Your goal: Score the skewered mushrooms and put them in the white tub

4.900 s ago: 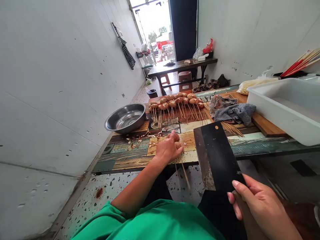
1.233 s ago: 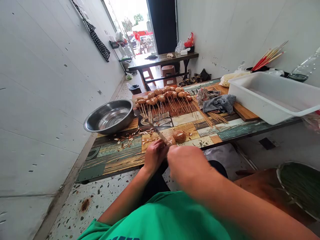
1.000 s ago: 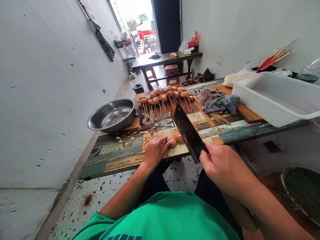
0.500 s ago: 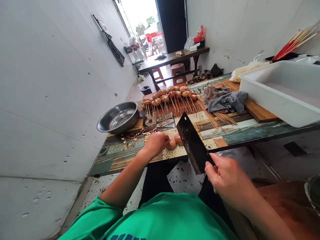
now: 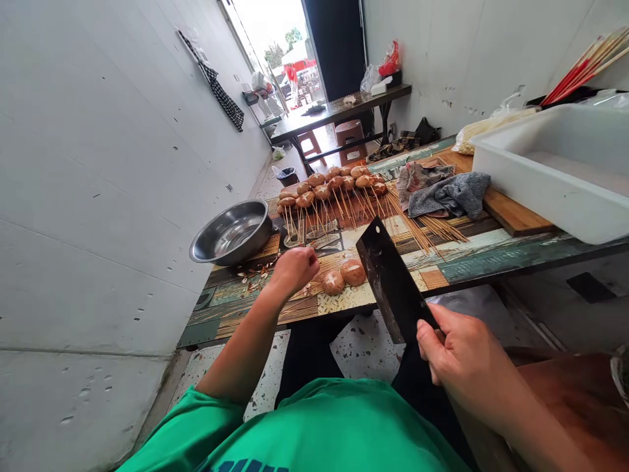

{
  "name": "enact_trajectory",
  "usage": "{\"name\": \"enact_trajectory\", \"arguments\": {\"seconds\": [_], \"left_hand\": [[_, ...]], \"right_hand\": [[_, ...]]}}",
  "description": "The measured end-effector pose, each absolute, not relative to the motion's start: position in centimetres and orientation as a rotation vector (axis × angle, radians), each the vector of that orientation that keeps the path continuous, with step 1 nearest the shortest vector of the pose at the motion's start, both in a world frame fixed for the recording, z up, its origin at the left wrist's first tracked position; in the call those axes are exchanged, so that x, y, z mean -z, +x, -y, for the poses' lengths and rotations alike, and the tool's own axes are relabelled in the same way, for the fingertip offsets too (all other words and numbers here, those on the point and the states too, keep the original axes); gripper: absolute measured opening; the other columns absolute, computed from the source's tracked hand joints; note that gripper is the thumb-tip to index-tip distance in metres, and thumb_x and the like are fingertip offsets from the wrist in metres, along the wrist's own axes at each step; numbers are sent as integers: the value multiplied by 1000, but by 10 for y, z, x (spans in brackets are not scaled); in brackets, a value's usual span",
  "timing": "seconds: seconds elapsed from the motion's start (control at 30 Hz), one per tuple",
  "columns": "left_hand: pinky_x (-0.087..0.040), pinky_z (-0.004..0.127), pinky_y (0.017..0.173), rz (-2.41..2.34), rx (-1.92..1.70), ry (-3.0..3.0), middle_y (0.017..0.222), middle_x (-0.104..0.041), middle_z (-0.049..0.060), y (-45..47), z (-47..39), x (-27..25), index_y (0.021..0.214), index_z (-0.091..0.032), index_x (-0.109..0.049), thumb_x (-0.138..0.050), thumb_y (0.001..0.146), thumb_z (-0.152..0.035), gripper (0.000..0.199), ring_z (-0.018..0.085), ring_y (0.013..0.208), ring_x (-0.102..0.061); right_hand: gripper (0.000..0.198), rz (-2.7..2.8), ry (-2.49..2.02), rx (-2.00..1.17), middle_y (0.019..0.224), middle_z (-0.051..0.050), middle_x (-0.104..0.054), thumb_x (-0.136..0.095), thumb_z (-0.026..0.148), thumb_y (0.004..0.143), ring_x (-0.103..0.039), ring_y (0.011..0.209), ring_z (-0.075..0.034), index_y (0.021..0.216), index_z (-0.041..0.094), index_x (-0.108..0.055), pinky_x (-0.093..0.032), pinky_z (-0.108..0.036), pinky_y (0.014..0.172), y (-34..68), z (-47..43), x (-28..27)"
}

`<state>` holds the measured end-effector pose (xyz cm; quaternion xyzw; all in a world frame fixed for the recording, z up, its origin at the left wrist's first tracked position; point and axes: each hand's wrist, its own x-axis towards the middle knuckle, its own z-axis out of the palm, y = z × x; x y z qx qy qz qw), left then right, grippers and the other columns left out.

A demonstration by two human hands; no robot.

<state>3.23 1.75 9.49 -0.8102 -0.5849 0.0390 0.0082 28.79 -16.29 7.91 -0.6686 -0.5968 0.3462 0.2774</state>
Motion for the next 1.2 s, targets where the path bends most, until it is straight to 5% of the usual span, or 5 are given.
{"name": "enact_trajectory", "arguments": {"seconds": [0.17,0.3,0.4,0.57,1.2], "left_hand": [[-56,37,83,2031,-85,-2271,103,-75,17,5,-27,-101,101,-12,-77,-53,97,-24,26,32,101,-71],[-53,37,98,1891,169,-2443,125,-71,12,14,-15,-89,122,-16,-71,-46,93,-4,40,27,115,-68],[-47,36,108,1712,426,-2720,136,-66,13,39,3,-68,135,-14,-61,-53,98,-15,38,24,125,-62],[-42,48,110,1634,486,-2850,129,-69,14,65,23,-42,127,-15,-61,-68,95,-42,43,31,122,-62],[-45,43,111,1650,549,-2972,132,-68,10,56,16,-45,123,-18,-65,-78,88,-26,38,28,125,-63]], "right_hand": [[38,1423,-1726,-1127,45,-1,-61,-51,59,85,-57,37,-17,64,27,-49,-45,-30,43,291,160,-82],[42,1210,-1686,-1380,54,0,-65,-58,65,80,-58,37,-16,69,25,-49,-39,-26,37,296,157,-72],[43,1141,-1679,-1467,57,0,-66,-62,64,78,-58,39,-15,71,24,-49,-38,-25,39,299,155,-69],[45,1116,-1659,-1499,54,1,-64,-67,63,75,-57,37,-13,68,23,-47,-40,-24,42,303,154,-71],[47,1123,-1564,-1715,63,1,-69,-67,64,87,-59,42,-11,79,22,-49,-41,-23,48,333,156,-52]]}}
